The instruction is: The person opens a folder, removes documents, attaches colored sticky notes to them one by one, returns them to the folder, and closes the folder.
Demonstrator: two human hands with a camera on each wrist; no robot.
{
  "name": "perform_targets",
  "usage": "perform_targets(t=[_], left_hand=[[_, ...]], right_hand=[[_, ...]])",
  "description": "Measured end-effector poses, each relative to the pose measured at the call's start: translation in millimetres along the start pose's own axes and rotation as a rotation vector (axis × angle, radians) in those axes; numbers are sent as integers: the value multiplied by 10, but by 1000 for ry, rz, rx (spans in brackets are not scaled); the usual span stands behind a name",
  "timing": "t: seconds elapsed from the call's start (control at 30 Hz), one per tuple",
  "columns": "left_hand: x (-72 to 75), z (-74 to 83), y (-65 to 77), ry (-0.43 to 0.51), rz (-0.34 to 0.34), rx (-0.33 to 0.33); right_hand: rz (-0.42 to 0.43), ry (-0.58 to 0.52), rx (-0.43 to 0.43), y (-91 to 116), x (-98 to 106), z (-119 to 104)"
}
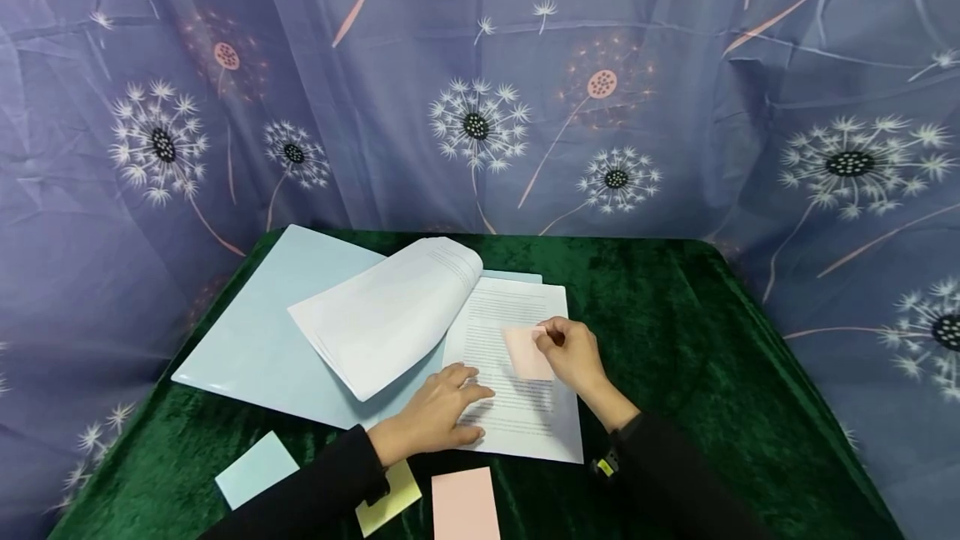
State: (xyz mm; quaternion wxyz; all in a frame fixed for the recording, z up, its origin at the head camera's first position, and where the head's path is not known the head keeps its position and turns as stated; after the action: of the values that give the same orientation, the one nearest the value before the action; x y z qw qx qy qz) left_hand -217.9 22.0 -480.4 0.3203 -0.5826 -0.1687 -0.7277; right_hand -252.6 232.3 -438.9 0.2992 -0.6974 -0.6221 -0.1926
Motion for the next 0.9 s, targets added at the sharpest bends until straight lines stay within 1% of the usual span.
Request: perform_targets(t=[0.17,0.23,0.3,0.37,0.53,0.6,0.63,0.7,0.77,0.83,0.9], left_hand=[[-110,-65,-37,9,-121,75],[-124,-75,-46,28,-143,89],[-127,-77,-57,35,-158,95],[-128,-77,-70,39,-169,100],[-117,-75,-91,39,-188,109],[-116,-74,-96,39,-192,108],[-117,-74,-99,39,-194,106],[-117,-76,-105,36,-194,102],[-116,-78,-110,26,-194,97],[-112,-79,-114,20,-191,91],[-109,-81,-116,12,-190,88]], right_hand=[[2,65,73,-70,-63,-25],[8,95,113,-89,-80,-43],[22,146,180,-103,-98,-75],[46,238,298,-110,-128,-123],[125,511,687,-108,-281,-220],[153,605,802,-102,-355,-211],[164,647,845,-98,-391,-196],[177,709,907,-93,-455,-167],[177,746,949,-93,-513,-135],[175,761,971,-86,-561,-115],[165,763,973,-71,-606,-104]])
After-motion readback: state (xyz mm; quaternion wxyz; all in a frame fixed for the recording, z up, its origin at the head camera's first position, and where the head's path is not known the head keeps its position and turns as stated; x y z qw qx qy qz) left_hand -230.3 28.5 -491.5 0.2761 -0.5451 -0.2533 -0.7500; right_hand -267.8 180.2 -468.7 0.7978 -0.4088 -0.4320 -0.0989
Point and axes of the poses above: each hand's wrist, its own y-axis away from the middle knuckle, its own x-axis out of the back of the hand, z = x × y, the point moved 4 cm from there along -y, towards the middle knuckle, and after that the axes turned 2 degrees about y, right-handed, at the moved point
